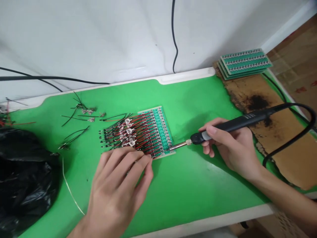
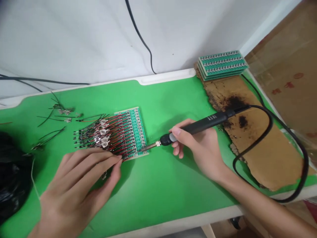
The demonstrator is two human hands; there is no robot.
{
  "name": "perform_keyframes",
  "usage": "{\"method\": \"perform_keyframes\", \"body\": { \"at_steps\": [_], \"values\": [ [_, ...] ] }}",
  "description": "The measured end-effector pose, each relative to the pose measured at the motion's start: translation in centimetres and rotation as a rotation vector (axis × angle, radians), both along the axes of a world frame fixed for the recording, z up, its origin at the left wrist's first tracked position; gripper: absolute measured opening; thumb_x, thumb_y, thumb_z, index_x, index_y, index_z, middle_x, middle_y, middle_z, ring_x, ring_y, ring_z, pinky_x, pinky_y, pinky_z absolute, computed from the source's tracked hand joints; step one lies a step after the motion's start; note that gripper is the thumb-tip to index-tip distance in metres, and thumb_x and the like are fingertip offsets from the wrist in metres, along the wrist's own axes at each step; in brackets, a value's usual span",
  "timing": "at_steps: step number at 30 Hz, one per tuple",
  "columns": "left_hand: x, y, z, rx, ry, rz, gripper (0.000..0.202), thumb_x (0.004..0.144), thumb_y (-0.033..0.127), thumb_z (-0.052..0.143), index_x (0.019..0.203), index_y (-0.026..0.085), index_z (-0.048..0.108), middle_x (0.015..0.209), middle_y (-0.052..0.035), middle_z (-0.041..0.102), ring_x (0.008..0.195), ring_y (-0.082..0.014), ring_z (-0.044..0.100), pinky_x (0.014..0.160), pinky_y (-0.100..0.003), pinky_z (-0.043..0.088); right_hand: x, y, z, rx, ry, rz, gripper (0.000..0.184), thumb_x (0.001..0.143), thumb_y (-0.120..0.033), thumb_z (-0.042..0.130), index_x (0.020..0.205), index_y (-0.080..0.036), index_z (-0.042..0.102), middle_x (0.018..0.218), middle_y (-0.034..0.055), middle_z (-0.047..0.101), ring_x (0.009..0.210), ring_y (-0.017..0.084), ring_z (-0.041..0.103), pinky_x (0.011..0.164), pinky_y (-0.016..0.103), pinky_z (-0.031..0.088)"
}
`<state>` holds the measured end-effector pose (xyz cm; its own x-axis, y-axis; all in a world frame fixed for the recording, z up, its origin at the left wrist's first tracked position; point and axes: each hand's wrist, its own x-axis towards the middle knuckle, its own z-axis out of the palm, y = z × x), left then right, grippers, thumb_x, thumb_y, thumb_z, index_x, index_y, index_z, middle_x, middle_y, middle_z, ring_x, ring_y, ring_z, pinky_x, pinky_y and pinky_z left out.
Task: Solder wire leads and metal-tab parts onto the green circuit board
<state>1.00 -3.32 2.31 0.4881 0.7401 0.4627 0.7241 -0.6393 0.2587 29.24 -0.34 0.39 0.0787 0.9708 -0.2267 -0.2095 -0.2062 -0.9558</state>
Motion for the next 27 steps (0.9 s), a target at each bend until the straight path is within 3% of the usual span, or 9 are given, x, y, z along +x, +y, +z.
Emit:
{"method": "perform_keyframes", "body": {
  "at_steps": [15,27],
  "values": [
    [-0.57,0.69,-0.42,-0.002,-0.092,-0.049,0.028,0.093,0.002,0.085,0.110,0.022,0.073,0.094,0.0013,0.083,0.087,-0.0171,0.078,0.080,-0.037,0.058,0.23,-0.26,-0.52,0.007,-0.014,0.009,0.031,0.089,-0.047,0.098,0.087,-0.019,0.086,0.064,0.0016,0.073,0.049,0.015,0.070,0.039,0.020,0.055],
    [-0.76,0.74,-0.57,0.021,-0.064,-0.089,0.030,0.087,-0.001,0.089,0.108,0.016,0.075,0.093,-0.0039,0.084,0.090,-0.0196,0.078,0.081,-0.039,0.059,0.03,-0.11,0.01,-0.014,-0.025,0.007,0.033,0.089,-0.046,0.098,0.085,-0.017,0.083,0.064,0.0027,0.073,0.049,0.015,0.070,0.040,0.020,0.054]
  ]
}}
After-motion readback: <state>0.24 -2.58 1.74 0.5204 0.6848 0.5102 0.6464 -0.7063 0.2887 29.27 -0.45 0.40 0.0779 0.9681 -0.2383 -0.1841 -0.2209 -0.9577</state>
